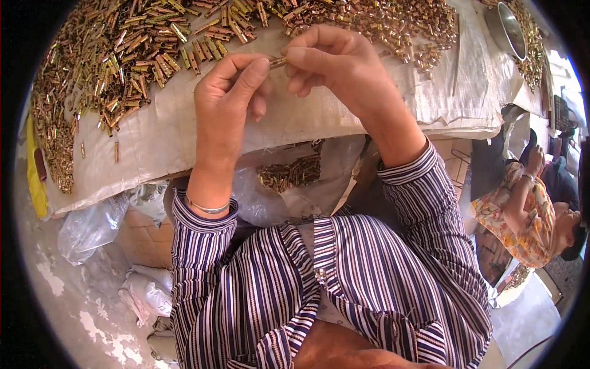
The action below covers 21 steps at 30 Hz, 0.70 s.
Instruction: The person inspects and sorts metal casings on a workbench using a wooden stick.
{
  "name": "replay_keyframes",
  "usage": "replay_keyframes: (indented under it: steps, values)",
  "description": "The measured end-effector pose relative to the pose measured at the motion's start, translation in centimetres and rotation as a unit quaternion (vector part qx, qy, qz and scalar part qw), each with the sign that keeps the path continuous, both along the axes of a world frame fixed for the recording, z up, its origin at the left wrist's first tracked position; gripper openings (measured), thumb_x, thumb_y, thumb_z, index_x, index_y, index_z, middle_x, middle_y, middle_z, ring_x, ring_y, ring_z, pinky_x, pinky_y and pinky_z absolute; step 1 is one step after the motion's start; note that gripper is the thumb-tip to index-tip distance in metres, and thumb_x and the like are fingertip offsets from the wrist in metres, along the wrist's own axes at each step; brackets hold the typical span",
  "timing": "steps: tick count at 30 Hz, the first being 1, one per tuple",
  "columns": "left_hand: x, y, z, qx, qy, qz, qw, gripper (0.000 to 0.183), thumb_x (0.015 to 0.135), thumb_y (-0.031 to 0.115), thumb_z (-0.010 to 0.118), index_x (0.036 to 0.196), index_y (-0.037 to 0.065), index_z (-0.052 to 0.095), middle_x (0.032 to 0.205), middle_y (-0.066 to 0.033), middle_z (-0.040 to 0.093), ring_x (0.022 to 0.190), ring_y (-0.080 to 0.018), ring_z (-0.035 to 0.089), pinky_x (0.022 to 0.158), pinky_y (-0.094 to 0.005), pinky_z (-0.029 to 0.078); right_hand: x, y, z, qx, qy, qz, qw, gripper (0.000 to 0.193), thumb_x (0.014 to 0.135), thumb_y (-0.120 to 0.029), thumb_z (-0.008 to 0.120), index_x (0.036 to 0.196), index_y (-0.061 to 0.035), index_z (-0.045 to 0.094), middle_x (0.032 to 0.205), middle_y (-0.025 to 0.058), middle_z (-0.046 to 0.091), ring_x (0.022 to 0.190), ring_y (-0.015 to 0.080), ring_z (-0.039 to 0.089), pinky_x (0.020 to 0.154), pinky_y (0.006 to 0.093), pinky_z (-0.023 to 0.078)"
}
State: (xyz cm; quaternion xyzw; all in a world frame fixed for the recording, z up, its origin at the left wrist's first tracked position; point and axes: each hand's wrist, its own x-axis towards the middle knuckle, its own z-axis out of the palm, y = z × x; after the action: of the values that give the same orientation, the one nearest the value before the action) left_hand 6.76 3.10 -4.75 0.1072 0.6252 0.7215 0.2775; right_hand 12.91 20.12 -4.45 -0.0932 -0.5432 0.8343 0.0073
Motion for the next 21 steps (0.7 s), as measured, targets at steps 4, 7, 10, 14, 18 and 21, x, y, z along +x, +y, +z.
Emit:
replay_keyframes:
  steps: [4,7,10,14,18,21]
  values:
    - [-0.2,-0.5,-0.2,-0.008,-0.027,-0.006,1.0,0.018,0.088,0.023,0.065,0.091,0.006,0.064,0.068,0.001,0.058,0.05,-0.0031,0.047,0.043,-0.0167,0.034,-0.2,-0.4,-0.4,-0.039,-0.014,0.006,0.999,0.014,0.087,-0.013,0.064,0.086,0.0002,0.062,0.074,0.0079,0.065,0.064,0.0162,0.066,0.058,0.0255,0.054]
    - [0.1,-0.1,-0.3,0.009,-0.032,0.006,0.999,0.017,0.088,0.023,0.065,0.091,0.006,0.064,0.068,0.001,0.058,0.051,-0.0028,0.047,0.043,-0.0166,0.034,0.1,-0.5,0.0,-0.024,-0.019,0.001,1.0,0.013,0.087,-0.013,0.064,0.086,-0.0003,0.062,0.074,0.008,0.065,0.064,0.0159,0.066,0.058,0.0254,0.054]
    - [0.4,0.2,-0.1,0.032,-0.072,0.017,0.997,0.016,0.089,0.022,0.064,0.09,0.006,0.064,0.068,0.0013,0.057,0.051,-0.0027,0.046,0.043,-0.0164,0.033,0.1,-0.8,-0.5,-0.018,-0.015,-0.018,1.0,0.013,0.088,-0.014,0.063,0.088,-0.0008,0.062,0.075,0.008,0.065,0.063,0.0152,0.066,0.059,0.0251,0.054]
    - [0.0,0.2,-0.6,0.077,-0.111,-0.01,0.991,0.014,0.089,0.021,0.063,0.089,0.007,0.063,0.066,0.0023,0.055,0.05,-0.0026,0.043,0.043,-0.0163,0.031,0.5,-0.8,-1.4,-0.17,-0.022,0.042,0.984,0.014,0.09,-0.016,0.062,0.092,-0.0022,0.06,0.074,0.0073,0.065,0.06,0.0146,0.065,0.057,0.0246,0.053]
    - [-0.2,-0.6,0.3,0.079,-0.135,-0.058,0.986,0.014,0.09,0.021,0.061,0.087,0.007,0.061,0.064,0.0037,0.053,0.048,-0.0006,0.04,0.041,-0.0153,0.028,0.6,-1.4,-1.3,-0.194,0.023,0.09,0.977,0.013,0.091,-0.016,0.06,0.092,-0.003,0.058,0.072,0.007,0.064,0.058,0.0146,0.064,0.055,0.025,0.053]
    - [-0.1,-0.8,0.6,0.096,-0.171,-0.087,0.977,0.015,0.091,0.021,0.06,0.086,0.007,0.059,0.063,0.004,0.051,0.047,0.0005,0.039,0.041,-0.0144,0.026,0.8,-1.7,-1.1,-0.201,0.057,0.097,0.973,0.014,0.091,-0.015,0.059,0.092,-0.0007,0.058,0.073,0.0094,0.065,0.055,0.0153,0.063,0.051,0.0247,0.053]
